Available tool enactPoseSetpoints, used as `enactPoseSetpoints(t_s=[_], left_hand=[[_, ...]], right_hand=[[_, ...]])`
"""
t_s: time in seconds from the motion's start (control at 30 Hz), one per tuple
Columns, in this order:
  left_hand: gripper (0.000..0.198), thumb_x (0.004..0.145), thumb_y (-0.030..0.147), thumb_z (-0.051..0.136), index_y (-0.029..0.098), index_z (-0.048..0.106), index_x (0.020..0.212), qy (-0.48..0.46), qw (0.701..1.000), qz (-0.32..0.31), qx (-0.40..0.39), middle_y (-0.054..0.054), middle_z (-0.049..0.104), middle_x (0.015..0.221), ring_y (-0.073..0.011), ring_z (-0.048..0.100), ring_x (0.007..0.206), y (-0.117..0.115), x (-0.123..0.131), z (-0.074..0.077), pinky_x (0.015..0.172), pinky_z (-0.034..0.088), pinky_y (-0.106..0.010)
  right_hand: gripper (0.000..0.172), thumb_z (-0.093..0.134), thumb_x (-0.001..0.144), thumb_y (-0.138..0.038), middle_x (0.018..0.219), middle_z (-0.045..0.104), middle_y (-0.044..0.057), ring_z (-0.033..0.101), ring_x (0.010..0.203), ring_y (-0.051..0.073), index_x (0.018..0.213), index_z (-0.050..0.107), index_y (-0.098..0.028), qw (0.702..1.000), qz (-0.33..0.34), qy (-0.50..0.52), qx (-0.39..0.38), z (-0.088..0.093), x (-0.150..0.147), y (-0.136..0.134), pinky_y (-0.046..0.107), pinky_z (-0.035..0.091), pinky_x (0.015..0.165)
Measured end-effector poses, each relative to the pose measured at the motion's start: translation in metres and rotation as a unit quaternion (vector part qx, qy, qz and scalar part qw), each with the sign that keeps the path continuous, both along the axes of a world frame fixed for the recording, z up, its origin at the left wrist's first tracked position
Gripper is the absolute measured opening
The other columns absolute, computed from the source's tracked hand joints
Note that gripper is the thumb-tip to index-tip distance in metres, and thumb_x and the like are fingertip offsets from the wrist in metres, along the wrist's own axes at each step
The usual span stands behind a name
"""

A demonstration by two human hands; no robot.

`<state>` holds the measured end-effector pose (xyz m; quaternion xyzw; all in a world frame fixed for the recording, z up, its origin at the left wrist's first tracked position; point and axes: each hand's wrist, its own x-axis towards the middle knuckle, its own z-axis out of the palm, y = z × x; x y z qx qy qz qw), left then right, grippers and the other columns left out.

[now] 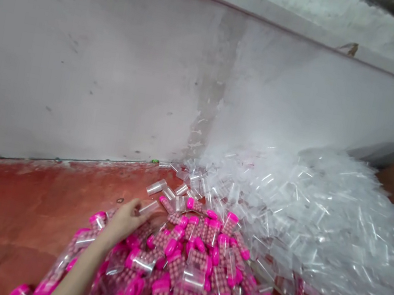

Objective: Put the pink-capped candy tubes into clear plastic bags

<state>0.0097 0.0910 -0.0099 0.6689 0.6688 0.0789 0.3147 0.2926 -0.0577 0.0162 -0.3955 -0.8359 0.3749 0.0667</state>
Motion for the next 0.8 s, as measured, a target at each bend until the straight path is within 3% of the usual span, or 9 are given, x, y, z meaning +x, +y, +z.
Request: enactPoseSetpoints(t_s=[0.03,0.1,0.17,0.3,0.4,0.5,0.67,0.73,0.8], left_hand=[[0.017,0.087,0.030,0.046,0.019,0.058,0.094,-0.004,1.000,0.017,0.005,-0.002,0.069,0.080,-0.0200,0.067,0.074,-0.005,-0.007,0.002,0.062,0.047,-0.026],[0.019,0.088,0.028,0.042,0.019,0.056,0.099,0.005,0.999,0.035,0.014,-0.002,0.069,0.080,-0.0199,0.067,0.074,-0.017,-0.019,0.007,0.062,0.047,-0.026],[0.021,0.089,0.028,0.044,0.020,0.058,0.103,0.029,0.999,0.028,0.015,-0.003,0.070,0.085,-0.0215,0.068,0.079,-0.031,-0.024,0.011,0.066,0.048,-0.028],[0.032,0.086,0.015,0.045,0.021,0.063,0.111,0.098,0.995,-0.011,0.017,-0.009,0.065,0.127,-0.0276,0.065,0.106,-0.049,-0.024,0.011,0.078,0.048,-0.035],[0.048,0.082,0.005,0.044,0.023,0.061,0.123,0.118,0.992,-0.049,0.008,-0.007,0.048,0.151,-0.0259,0.061,0.117,-0.048,-0.026,0.004,0.083,0.047,-0.034],[0.042,0.087,0.011,0.047,0.027,0.064,0.122,0.114,0.990,-0.082,-0.007,-0.007,0.058,0.139,-0.0267,0.064,0.110,-0.043,-0.030,-0.001,0.080,0.047,-0.035],[0.015,0.083,0.020,0.061,0.023,0.071,0.094,0.082,0.994,-0.077,-0.020,-0.009,0.068,0.112,-0.0281,0.065,0.102,-0.033,-0.033,-0.004,0.082,0.045,-0.035],[0.009,0.077,0.019,0.066,0.020,0.069,0.085,0.058,0.997,-0.044,-0.028,-0.009,0.070,0.100,-0.0288,0.065,0.098,-0.031,-0.035,-0.004,0.081,0.045,-0.035],[0.005,0.073,0.020,0.067,0.018,0.067,0.078,0.017,0.999,-0.003,-0.039,-0.007,0.071,0.087,-0.0268,0.066,0.089,-0.031,-0.039,-0.001,0.076,0.046,-0.032]], right_hand=[[0.012,0.063,0.093,-0.039,0.089,0.069,-0.001,0.063,0.072,0.015,0.092,0.066,-0.028,1.000,-0.007,0.006,0.001,0.004,-0.007,0.017,0.022,0.051,0.060],[0.018,0.053,0.100,-0.038,0.095,0.068,0.002,0.063,0.078,0.016,0.098,0.065,-0.024,0.996,-0.091,-0.010,0.015,0.013,-0.026,0.061,0.027,0.053,0.068],[0.018,0.047,0.102,-0.029,0.105,0.066,0.006,0.062,0.094,0.018,0.106,0.063,-0.021,0.985,-0.147,-0.048,0.077,0.015,-0.050,0.106,0.031,0.052,0.086],[0.030,0.063,0.092,-0.026,0.121,0.059,0.019,0.052,0.119,0.034,0.118,0.062,-0.012,0.975,-0.194,-0.077,0.080,-0.013,-0.100,0.162,0.053,0.041,0.103],[0.046,0.077,0.077,-0.021,0.131,0.052,0.023,0.047,0.125,0.040,0.120,0.063,-0.011,0.976,-0.201,-0.065,0.058,-0.040,-0.117,0.167,0.058,0.038,0.103],[0.043,0.071,0.078,-0.012,0.126,0.057,0.015,0.054,0.119,0.030,0.120,0.064,-0.018,0.980,-0.196,-0.013,0.030,-0.052,-0.112,0.163,0.044,0.043,0.102],[0.044,0.040,0.089,-0.008,0.098,0.064,0.006,0.062,0.083,0.018,0.131,0.051,-0.016,0.961,-0.261,0.091,-0.014,-0.044,-0.092,0.161,0.030,0.052,0.073],[0.037,0.042,0.091,-0.015,0.083,0.063,0.001,0.058,0.067,0.015,0.126,0.053,-0.016,0.957,-0.259,0.124,-0.047,-0.039,-0.094,0.157,0.026,0.049,0.061],[0.024,0.054,0.089,-0.023,0.076,0.061,-0.002,0.057,0.065,0.014,0.112,0.060,-0.018,0.957,-0.237,0.150,-0.077,-0.035,-0.103,0.149,0.024,0.047,0.060]])
